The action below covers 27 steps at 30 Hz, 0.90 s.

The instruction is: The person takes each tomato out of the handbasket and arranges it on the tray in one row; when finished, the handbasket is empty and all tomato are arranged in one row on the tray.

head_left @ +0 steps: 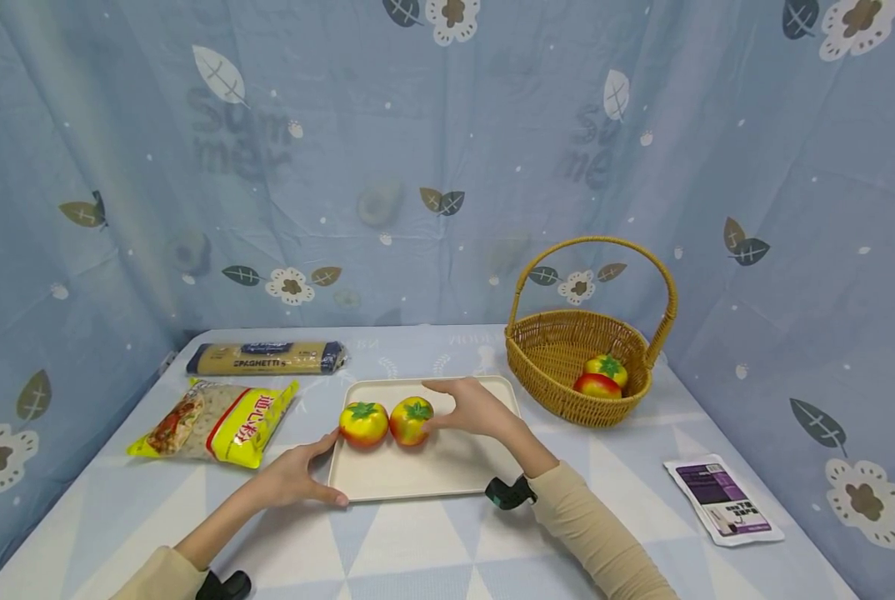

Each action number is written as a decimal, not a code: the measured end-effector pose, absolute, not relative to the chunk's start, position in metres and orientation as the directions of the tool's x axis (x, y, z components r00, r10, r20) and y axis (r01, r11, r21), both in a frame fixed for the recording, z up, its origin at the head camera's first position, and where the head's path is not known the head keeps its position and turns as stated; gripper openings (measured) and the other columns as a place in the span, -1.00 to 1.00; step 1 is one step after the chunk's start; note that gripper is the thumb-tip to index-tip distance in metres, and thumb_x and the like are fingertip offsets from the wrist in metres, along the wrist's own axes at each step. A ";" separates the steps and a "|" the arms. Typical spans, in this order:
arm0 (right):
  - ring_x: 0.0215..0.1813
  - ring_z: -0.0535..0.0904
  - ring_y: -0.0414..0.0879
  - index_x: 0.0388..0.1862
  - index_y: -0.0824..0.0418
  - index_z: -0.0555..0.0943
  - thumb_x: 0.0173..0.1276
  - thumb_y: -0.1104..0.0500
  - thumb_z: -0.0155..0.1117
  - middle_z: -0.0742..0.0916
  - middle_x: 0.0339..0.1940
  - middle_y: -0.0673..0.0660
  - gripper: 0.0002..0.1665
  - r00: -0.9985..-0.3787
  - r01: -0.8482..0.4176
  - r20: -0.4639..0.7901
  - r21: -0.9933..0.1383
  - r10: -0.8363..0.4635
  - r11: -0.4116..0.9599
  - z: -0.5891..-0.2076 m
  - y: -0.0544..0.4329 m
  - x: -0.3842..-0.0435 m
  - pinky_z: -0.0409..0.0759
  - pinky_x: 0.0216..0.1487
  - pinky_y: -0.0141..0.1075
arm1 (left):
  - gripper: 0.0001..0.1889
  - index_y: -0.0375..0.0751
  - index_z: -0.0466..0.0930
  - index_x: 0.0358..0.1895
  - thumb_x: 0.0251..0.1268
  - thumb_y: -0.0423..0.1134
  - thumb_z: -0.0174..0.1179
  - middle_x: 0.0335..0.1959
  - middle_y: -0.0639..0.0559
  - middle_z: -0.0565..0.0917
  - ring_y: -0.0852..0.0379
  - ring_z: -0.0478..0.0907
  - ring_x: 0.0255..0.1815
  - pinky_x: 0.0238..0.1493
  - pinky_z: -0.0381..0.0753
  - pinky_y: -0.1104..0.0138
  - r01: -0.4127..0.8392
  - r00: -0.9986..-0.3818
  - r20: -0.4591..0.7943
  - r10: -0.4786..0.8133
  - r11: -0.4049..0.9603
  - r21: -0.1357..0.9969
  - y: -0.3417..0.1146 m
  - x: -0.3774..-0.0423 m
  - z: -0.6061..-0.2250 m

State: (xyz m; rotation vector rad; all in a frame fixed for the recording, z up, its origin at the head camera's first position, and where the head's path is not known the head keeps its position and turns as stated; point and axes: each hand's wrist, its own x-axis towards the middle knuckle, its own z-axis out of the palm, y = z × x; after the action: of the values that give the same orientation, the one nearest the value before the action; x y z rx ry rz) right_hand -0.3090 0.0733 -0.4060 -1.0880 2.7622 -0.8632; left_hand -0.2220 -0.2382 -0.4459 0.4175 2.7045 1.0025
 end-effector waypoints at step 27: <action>0.19 0.55 0.04 0.33 0.29 0.45 0.13 -0.09 0.47 0.57 0.26 0.20 -0.14 -0.764 -0.639 0.285 -0.462 -0.579 0.615 -0.387 0.143 -0.298 0.55 0.17 -0.06 | 0.22 -0.46 0.03 0.46 -0.20 0.11 0.54 0.43 -0.42 0.15 -0.40 0.10 0.41 0.36 0.15 -0.18 0.169 -0.931 -0.132 0.341 0.721 0.672 -0.239 -0.224 -0.447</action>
State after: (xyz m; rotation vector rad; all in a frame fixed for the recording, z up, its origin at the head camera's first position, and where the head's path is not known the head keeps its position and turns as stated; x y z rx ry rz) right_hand -0.2981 0.1433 -0.3867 -1.1045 2.9183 -0.9046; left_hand -0.2235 -0.2388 -0.4472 0.4045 2.6804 1.0101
